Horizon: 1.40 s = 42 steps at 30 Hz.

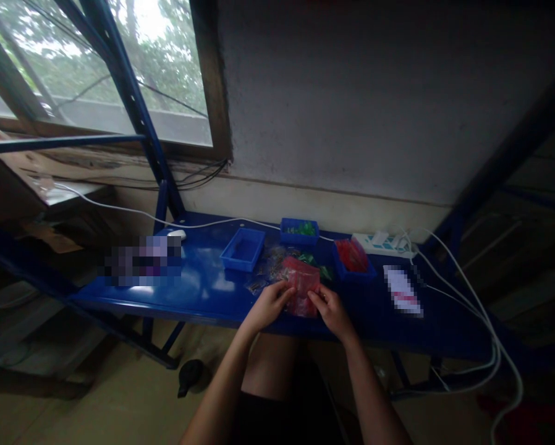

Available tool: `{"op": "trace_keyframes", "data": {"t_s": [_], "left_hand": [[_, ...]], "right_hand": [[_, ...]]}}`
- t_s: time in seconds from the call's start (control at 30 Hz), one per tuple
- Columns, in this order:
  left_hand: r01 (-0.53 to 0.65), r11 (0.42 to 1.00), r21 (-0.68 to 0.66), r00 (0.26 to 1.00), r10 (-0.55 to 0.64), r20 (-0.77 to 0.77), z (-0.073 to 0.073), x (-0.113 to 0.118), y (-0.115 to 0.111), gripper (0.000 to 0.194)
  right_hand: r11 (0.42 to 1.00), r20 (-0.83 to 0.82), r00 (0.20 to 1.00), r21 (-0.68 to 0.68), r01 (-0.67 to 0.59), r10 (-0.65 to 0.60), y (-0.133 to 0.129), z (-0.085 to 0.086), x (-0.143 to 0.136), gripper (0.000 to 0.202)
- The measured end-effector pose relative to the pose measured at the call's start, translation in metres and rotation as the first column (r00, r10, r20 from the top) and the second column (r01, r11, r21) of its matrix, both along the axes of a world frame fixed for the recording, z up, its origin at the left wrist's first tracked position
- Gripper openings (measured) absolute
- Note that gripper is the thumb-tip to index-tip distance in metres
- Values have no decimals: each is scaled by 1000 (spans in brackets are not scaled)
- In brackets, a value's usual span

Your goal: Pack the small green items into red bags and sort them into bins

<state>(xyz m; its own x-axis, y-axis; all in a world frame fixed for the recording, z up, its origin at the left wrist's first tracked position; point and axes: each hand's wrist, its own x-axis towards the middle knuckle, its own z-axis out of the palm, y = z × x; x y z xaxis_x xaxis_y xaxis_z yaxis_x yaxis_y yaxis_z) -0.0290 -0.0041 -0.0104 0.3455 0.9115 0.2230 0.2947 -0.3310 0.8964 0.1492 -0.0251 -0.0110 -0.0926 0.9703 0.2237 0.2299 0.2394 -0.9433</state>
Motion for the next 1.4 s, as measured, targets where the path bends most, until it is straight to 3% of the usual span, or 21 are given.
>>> {"op": "trace_keyframes", "data": {"t_s": [1.4], "left_hand": [[4, 1000, 6, 1000, -4, -2, 0, 0, -1, 30]], "right_hand": [[1000, 20, 1000, 2, 3, -3, -1, -1, 1, 21]]}}
